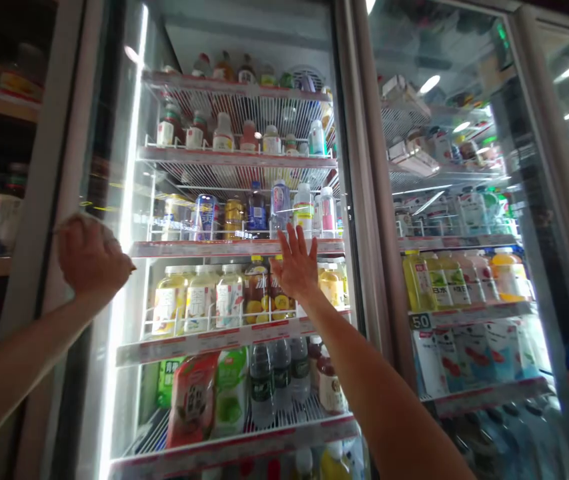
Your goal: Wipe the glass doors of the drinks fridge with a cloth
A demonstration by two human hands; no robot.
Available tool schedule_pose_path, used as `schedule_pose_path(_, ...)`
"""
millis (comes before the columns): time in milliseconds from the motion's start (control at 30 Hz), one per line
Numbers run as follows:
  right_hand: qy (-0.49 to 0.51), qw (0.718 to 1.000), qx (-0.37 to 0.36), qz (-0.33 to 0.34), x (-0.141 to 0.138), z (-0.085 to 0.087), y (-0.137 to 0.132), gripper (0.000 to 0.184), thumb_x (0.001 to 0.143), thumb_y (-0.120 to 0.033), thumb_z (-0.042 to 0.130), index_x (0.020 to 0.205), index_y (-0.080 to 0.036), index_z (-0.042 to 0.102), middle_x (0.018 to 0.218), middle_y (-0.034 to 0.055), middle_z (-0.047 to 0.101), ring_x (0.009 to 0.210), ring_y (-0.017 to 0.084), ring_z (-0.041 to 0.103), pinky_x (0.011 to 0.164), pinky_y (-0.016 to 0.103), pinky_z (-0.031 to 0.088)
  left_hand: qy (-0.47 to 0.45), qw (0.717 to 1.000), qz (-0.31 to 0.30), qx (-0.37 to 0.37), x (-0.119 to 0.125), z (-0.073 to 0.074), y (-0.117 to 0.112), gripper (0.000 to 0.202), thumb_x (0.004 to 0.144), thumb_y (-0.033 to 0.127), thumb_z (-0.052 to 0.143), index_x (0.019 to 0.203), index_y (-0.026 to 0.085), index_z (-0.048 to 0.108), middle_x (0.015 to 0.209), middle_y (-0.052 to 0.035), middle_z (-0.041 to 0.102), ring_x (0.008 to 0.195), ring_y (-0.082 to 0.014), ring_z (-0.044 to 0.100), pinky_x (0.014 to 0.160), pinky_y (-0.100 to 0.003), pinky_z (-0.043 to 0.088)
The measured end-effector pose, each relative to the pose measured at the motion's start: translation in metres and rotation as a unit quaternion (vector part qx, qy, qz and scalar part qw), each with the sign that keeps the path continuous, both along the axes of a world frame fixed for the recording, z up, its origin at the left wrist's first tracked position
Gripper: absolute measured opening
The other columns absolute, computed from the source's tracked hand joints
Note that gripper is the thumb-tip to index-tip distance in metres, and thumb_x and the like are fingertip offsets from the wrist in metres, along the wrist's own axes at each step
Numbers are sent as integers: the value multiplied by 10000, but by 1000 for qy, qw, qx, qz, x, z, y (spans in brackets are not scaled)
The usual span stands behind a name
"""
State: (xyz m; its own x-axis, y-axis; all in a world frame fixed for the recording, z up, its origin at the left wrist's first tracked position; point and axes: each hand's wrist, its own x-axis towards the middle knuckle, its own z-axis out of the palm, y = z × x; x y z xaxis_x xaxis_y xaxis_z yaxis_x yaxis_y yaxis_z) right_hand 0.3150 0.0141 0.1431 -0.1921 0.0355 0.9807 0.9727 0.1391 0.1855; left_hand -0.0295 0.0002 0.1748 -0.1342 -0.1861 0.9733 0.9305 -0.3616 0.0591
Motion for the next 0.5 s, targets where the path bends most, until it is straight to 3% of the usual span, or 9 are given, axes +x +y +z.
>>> schedule_pose_path(67,0,1000,3,2,0,0,1,566,930,-459,261,1439,-219,208,1528,85,222,1421,261,128,1110,566,155,-14,999,34,12,18,-6,1,458,875,271,368,1276,77,472,1446,-160,348,1334,-369,287,1067,-577,270)
schedule_pose_path(167,-1,1000,6,1,1,-1,1,565,930,-452,263,1440,-214,209,1532,84,211,1422,258,125,1112,564,151,151,988,30,-24,55,-9,6,434,885,285,370,1260,119,511,1417,-146,406,1351,-306,297,1087,-494,294)
schedule_pose_path(233,-1,1000,4,-5,1,-1,2,564,930,-447,268,1437,-206,219,1533,87,206,1421,258,126,1111,563,153,203,979,15,-33,70,-3,9,425,891,298,374,1276,177,505,1407,-106,433,1354,-269,307,1099,-467,285)
schedule_pose_path(400,1,1000,4,-9,1,0,2,560,926,-439,294,1427,-191,251,1531,92,213,1418,263,141,1111,564,156,58,998,0,0,101,10,12,461,897,280,354,1318,126,459,1459,-143,341,1380,-304,236,1096,-515,268)
schedule_pose_path(500,2,1000,10,-6,0,-1,3,557,926,-443,300,1428,-208,245,1529,86,221,1416,259,149,1111,566,157,236,971,9,-22,131,-2,13,455,903,259,362,1348,193,430,1445,-81,386,1381,-250,250,1115,-458,263)
